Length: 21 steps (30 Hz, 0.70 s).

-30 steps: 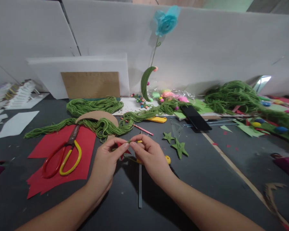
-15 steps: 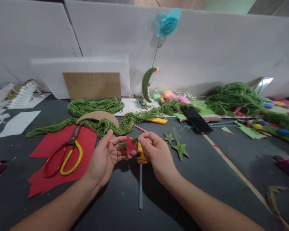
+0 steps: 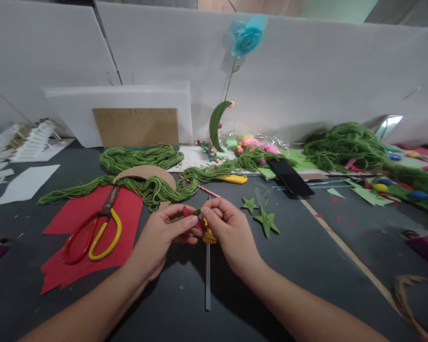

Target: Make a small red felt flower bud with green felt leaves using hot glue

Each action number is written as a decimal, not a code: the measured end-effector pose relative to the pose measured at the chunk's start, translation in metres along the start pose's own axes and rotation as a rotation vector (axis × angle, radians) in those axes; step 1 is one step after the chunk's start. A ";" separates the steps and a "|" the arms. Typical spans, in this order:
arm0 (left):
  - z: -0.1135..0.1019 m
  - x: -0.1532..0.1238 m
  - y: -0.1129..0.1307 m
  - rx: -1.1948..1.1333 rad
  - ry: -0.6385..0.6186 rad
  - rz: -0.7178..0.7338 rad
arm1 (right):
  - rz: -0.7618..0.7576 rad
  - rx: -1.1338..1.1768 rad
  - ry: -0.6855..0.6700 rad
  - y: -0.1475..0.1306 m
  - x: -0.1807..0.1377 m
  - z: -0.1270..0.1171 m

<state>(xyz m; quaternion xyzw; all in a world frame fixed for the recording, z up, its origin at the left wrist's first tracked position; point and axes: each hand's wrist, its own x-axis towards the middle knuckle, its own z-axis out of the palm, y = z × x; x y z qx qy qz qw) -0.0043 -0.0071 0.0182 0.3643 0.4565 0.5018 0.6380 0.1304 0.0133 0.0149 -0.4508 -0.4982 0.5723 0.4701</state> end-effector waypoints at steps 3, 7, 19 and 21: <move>0.001 0.000 -0.003 -0.009 0.052 0.037 | -0.034 -0.045 -0.061 0.001 -0.001 0.000; 0.002 0.001 -0.005 -0.018 0.122 0.117 | -0.163 -0.248 -0.054 0.002 -0.003 -0.001; 0.002 -0.004 0.002 0.138 0.172 0.232 | -0.593 -0.918 -0.096 -0.003 -0.007 -0.009; 0.003 -0.005 0.003 0.257 0.227 0.276 | -0.726 -1.014 -0.116 -0.003 -0.008 -0.010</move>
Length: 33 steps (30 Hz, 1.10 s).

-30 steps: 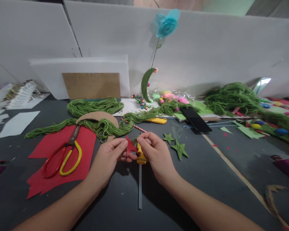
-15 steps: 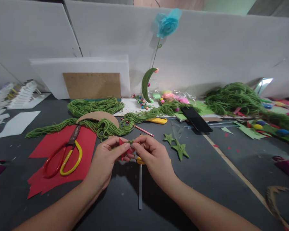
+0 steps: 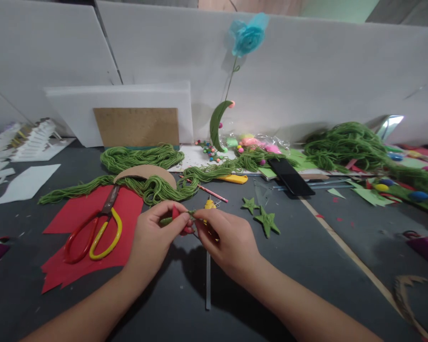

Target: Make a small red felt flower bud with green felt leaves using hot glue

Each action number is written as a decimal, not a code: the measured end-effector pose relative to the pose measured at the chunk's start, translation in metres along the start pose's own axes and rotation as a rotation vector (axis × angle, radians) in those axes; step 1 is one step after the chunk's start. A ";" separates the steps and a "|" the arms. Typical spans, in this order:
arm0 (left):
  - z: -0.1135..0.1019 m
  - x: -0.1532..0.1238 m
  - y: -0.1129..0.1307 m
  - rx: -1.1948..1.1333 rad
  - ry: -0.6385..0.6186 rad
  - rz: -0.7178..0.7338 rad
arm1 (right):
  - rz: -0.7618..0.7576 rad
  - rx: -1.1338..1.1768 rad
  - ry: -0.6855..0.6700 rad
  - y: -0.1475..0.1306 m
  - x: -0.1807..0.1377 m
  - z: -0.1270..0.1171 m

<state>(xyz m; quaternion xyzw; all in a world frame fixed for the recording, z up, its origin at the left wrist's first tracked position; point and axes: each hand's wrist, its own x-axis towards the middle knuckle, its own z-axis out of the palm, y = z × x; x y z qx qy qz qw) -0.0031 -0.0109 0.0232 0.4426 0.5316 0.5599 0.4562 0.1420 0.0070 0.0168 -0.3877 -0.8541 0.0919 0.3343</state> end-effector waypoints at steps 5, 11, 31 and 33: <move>-0.002 0.000 0.001 0.295 0.029 0.123 | -0.232 -0.245 0.046 0.002 -0.001 -0.002; -0.008 0.006 0.000 0.628 -0.169 0.310 | -0.281 -0.154 -0.029 0.007 0.006 -0.013; -0.014 0.002 -0.003 0.498 -0.298 0.832 | 0.752 1.451 -0.643 0.020 0.017 -0.018; -0.012 0.001 -0.003 0.423 -0.227 0.689 | 0.772 1.405 -0.574 0.014 0.017 -0.016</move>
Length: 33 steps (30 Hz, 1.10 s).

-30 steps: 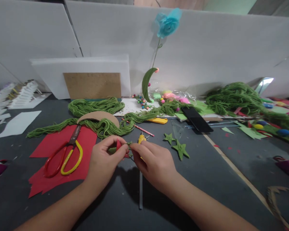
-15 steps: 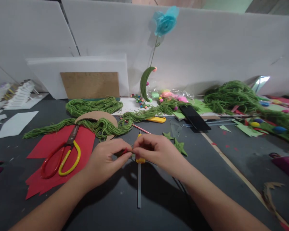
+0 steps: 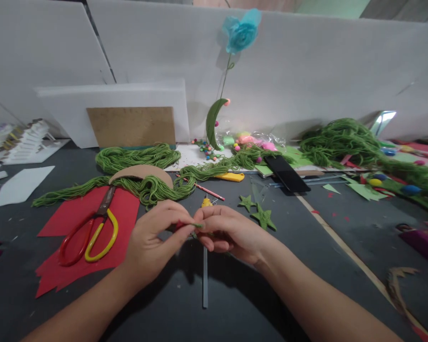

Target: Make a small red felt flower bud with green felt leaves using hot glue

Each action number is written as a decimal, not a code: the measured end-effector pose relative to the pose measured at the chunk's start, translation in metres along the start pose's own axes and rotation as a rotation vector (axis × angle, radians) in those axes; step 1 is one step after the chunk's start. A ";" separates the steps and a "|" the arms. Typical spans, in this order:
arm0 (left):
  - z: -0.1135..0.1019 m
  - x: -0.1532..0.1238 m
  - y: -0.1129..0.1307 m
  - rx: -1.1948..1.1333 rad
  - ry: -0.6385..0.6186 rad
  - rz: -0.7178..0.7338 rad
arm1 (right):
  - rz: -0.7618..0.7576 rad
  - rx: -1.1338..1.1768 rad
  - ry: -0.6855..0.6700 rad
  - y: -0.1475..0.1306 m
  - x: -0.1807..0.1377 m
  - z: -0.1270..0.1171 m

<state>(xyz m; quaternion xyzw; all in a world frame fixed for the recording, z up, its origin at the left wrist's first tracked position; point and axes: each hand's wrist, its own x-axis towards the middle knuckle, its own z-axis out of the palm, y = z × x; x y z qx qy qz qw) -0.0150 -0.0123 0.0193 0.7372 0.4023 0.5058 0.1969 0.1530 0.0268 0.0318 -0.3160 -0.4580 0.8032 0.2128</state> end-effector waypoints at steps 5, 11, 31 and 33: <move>0.003 0.004 0.002 -0.123 0.080 -0.471 | -0.340 -0.454 0.362 0.007 0.001 0.013; 0.005 0.009 -0.001 -0.293 0.073 -0.762 | -0.851 -1.540 0.530 0.018 0.000 0.012; -0.003 0.009 0.002 0.100 -0.267 -0.029 | 0.027 -0.206 0.012 -0.010 -0.002 -0.011; -0.005 0.007 0.002 0.090 -0.270 0.036 | 0.058 -0.068 -0.086 -0.007 -0.001 -0.015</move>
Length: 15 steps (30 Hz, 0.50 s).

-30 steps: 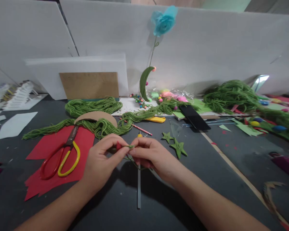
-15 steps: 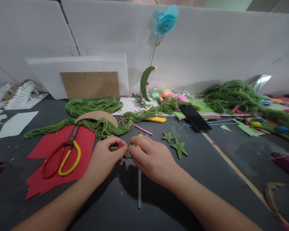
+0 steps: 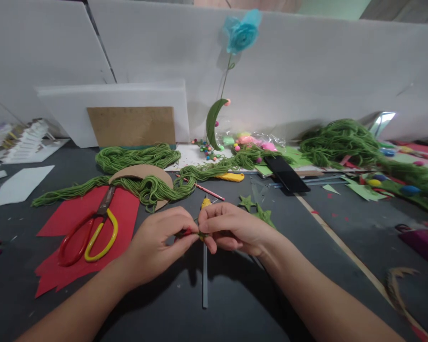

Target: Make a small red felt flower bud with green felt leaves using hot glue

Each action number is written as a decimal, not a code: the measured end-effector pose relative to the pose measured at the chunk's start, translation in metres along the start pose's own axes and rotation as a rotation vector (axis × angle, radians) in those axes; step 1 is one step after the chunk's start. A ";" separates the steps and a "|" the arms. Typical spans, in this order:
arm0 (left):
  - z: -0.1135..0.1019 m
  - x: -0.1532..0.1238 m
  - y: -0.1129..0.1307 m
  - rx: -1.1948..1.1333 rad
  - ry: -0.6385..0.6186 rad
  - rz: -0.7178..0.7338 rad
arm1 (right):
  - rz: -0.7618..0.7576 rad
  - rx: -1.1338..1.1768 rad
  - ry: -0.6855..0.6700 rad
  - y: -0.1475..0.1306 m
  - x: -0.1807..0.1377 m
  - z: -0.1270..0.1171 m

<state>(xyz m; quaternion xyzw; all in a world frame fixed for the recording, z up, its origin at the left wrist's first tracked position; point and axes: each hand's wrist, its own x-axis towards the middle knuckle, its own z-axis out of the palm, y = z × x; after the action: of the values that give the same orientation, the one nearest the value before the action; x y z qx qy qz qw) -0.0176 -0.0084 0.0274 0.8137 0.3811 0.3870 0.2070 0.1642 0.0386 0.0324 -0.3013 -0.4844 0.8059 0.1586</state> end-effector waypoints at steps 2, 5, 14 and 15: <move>-0.001 -0.002 0.001 -0.005 0.031 0.029 | 0.007 0.105 -0.059 0.003 0.002 0.000; 0.001 -0.005 0.002 -0.020 0.119 0.037 | 0.006 0.213 -0.106 0.005 0.004 0.004; 0.012 -0.008 0.005 -0.110 0.394 -0.221 | -0.069 -0.019 0.108 0.005 0.002 0.014; 0.012 -0.007 0.005 -0.169 0.406 -0.312 | -0.088 -0.079 0.140 0.005 0.003 0.015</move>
<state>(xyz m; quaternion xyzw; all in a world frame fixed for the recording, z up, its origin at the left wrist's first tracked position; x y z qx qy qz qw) -0.0090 -0.0176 0.0197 0.6310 0.5018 0.5360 0.2506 0.1523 0.0272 0.0324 -0.3412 -0.5164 0.7554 0.2150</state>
